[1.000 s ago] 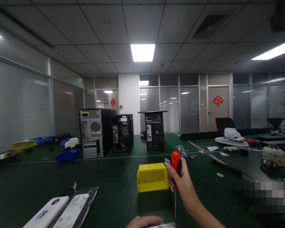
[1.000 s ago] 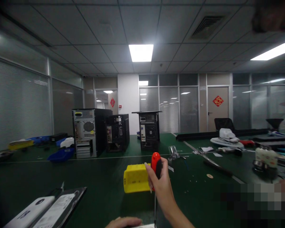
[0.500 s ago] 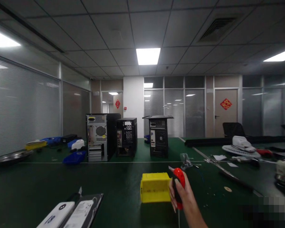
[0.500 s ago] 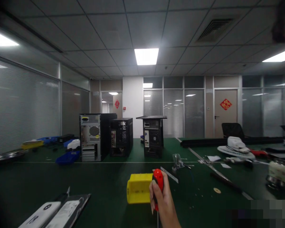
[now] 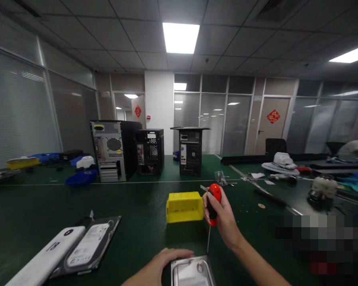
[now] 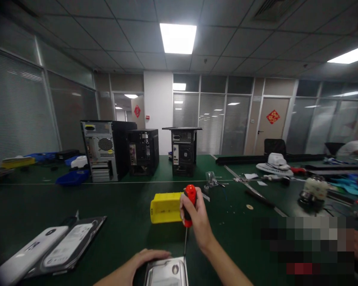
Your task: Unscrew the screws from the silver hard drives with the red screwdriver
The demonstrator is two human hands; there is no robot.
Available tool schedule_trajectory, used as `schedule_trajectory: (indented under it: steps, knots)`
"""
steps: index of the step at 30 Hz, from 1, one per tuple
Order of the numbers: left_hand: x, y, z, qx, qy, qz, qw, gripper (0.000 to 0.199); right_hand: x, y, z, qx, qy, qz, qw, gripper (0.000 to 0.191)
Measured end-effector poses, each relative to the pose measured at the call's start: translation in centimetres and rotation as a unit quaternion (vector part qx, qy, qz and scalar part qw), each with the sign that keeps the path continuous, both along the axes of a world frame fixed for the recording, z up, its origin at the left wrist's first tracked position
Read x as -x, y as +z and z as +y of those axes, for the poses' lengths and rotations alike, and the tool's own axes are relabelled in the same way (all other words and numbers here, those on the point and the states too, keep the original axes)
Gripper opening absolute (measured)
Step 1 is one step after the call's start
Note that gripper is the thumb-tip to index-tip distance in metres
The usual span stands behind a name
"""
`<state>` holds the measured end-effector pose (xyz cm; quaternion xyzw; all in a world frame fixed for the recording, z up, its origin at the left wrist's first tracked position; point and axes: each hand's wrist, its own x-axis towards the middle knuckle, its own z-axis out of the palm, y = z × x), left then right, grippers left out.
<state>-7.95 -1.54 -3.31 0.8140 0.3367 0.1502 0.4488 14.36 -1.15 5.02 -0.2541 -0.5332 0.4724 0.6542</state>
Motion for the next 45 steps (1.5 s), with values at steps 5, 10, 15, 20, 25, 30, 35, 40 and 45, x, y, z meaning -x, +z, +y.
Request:
schedule_trajectory:
  steps: [5, 10, 15, 20, 25, 30, 35, 40, 45]
  knots:
    - [-0.2, 0.2, 0.3, -0.019, -0.024, 0.016, 0.999, 0.092, -0.2, 0.3, 0.3, 0.014, 0.003, 0.048, 0.999, 0.029]
    - [-0.2, 0.1, 0.4, -0.022, -0.024, 0.024, 0.999, 0.093, -0.3, 0.3, 0.7, 0.026, 0.009, 0.067, 0.997, 0.032]
    - [-0.3, 0.4, 0.3, -0.017, -0.031, 0.018, 0.999, 0.092, -0.3, 0.7, 1.0, 0.042, 0.039, 0.096, 0.994, 0.045]
    - [-0.3, 0.2, 0.5, -0.023, -0.032, 0.017, 0.999, 0.09, 0.0, 1.0, 1.4, 0.032, 0.024, 0.034, 0.999, 0.036]
    - [-0.1, 0.2, 0.6, -0.032, -0.037, 0.016, 0.999, 0.089, -0.1, 0.7, 1.8, 0.026, 0.021, 0.03, 0.999, 0.03]
    - [-0.2, 0.3, 0.5, -0.031, -0.036, 0.012, 0.999, 0.089, -0.3, 0.3, 1.9, 0.027, 0.096, 0.043, 0.994, 0.041]
    - [-0.3, 0.6, 0.4, -0.03, -0.032, 0.022, 0.999, 0.087, -0.2, 0.1, 1.7, -0.003, 0.106, 0.05, 0.993, 0.028]
    - [-0.2, 0.7, 0.3, -0.029, -0.031, 0.022, 0.999, 0.086, -0.4, -0.1, 1.7, -0.008, 0.074, 0.04, 0.996, 0.025]
    - [-0.3, 0.7, 0.4, -0.023, -0.028, 0.03, 0.999, 0.086, -0.4, -0.1, 1.8, 0.002, 0.078, 0.032, 0.996, 0.038]
